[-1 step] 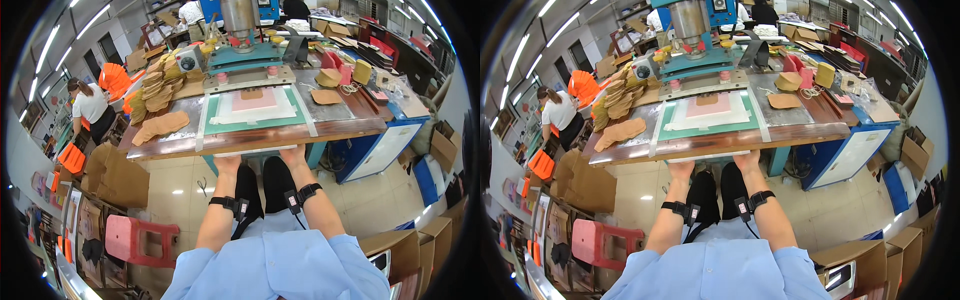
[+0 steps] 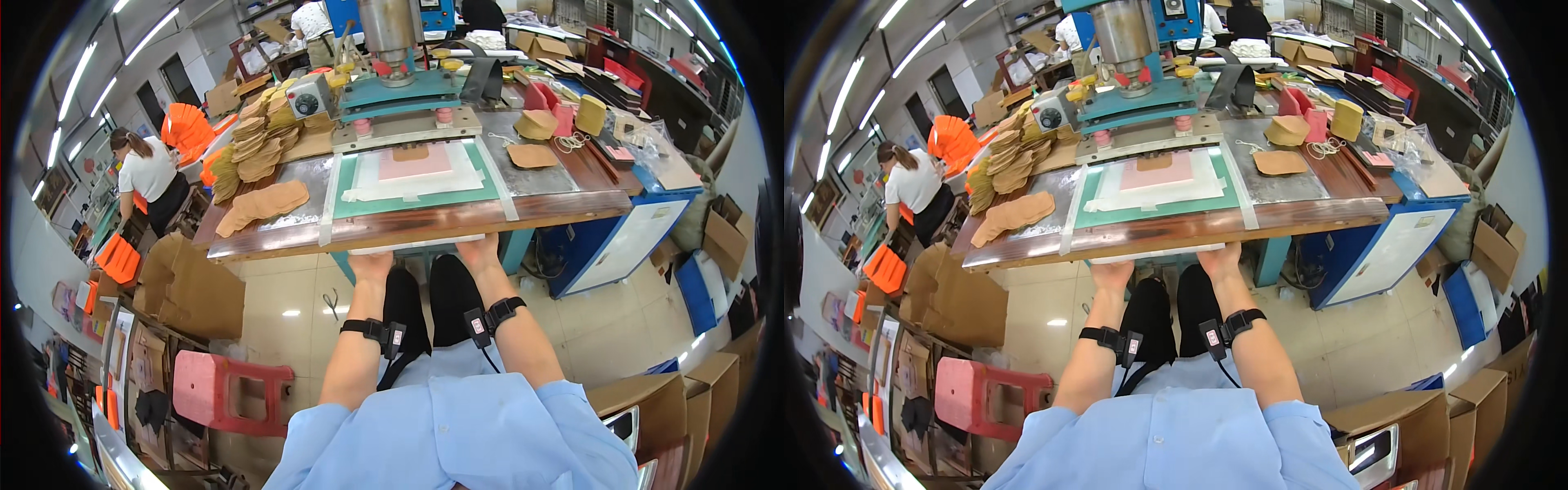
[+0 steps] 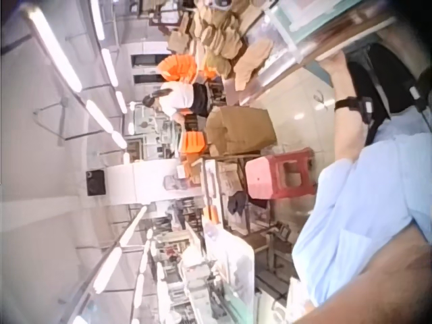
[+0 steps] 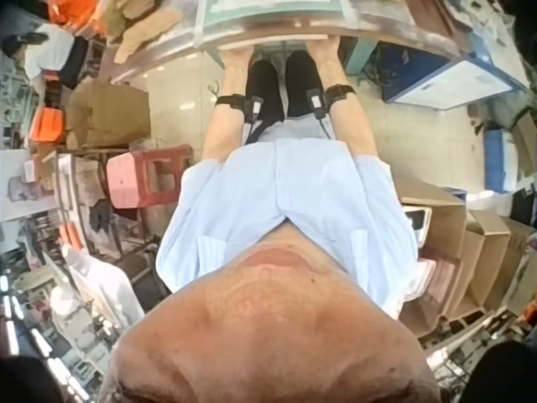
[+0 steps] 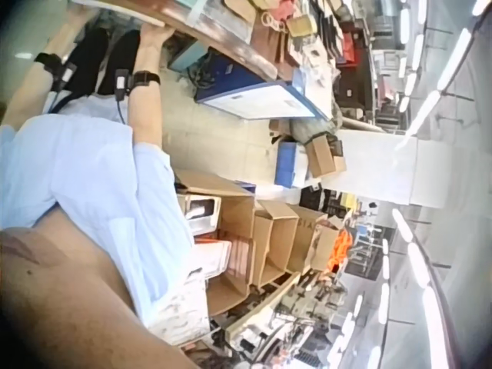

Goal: Operating an industrial heat press to stamp or bond leather components.

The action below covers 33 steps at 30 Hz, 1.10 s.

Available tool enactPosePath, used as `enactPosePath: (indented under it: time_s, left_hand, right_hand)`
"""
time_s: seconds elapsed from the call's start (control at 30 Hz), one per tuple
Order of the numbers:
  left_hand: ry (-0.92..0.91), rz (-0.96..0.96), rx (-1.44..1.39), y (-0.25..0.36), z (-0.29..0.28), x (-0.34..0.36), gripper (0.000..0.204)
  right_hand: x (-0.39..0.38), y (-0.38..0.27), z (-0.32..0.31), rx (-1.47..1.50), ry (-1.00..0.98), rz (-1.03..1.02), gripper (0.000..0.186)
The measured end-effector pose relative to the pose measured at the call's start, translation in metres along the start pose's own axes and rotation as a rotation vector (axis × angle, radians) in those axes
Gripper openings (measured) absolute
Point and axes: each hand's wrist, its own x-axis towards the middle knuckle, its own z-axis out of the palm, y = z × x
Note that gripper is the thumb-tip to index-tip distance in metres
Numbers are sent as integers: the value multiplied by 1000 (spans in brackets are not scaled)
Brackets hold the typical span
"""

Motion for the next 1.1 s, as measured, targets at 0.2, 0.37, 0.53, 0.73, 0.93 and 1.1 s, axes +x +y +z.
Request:
enactPosePath:
  time_s: [0.2, 0.37, 0.53, 0.73, 0.93, 1.1]
  left_hand:
    - [153, 62, 167, -7, 23, -2, 42]
    - [77, 70, 288, -5, 19, 0, 38]
    - [80, 62, 305, 1, 25, -7, 34]
    - [117, 9, 214, 2, 26, -7, 38]
    - [158, -29, 157, 2, 19, -10, 37]
    - [178, -22, 181, 1, 24, -10, 37]
  right_hand:
    - [3, -4, -3, 42, 99, -22, 38]
    - [11, -2, -19, 95, 6, -21, 31]
    - [-5, 3, 25, 64, 189, -9, 29]
    - [-10, 0, 26, 86, 189, 2, 28]
    - [-9, -4, 13, 75, 95, 13, 40]
    - [-4, -4, 10, 82, 149, -13, 43]
